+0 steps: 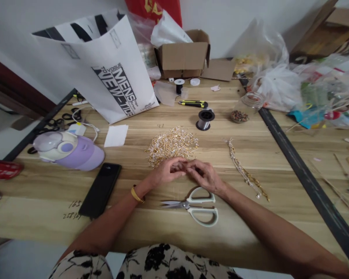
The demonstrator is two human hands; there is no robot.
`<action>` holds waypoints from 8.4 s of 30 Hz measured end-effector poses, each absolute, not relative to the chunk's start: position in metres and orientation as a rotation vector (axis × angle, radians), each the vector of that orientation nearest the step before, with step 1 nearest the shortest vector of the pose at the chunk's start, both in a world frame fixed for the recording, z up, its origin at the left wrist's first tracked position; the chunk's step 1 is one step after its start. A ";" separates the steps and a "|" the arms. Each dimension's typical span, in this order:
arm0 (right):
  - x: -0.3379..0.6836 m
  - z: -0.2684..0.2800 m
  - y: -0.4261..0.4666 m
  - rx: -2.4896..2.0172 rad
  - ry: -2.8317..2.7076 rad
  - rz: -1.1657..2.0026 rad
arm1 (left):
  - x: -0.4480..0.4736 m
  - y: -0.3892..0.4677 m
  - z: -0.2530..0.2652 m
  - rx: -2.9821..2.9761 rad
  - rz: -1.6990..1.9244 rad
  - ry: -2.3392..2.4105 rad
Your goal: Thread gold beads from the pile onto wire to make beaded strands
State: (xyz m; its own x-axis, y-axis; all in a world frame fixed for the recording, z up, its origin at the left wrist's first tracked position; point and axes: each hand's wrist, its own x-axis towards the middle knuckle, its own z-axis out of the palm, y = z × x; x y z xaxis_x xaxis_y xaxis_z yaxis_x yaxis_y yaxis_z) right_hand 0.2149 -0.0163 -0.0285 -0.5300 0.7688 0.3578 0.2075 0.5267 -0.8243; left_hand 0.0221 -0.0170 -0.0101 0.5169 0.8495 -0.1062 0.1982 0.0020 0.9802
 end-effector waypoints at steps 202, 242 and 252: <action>0.210 -0.035 -0.018 -0.945 -2.426 0.713 | -0.008 0.000 -0.006 1.432 0.834 1.173; 0.210 -0.035 -0.018 -0.955 -2.435 0.708 | -0.001 -0.004 -0.007 1.588 0.760 1.188; 0.211 -0.032 -0.016 -0.909 -2.360 0.770 | 0.006 -0.010 -0.004 1.544 0.746 1.134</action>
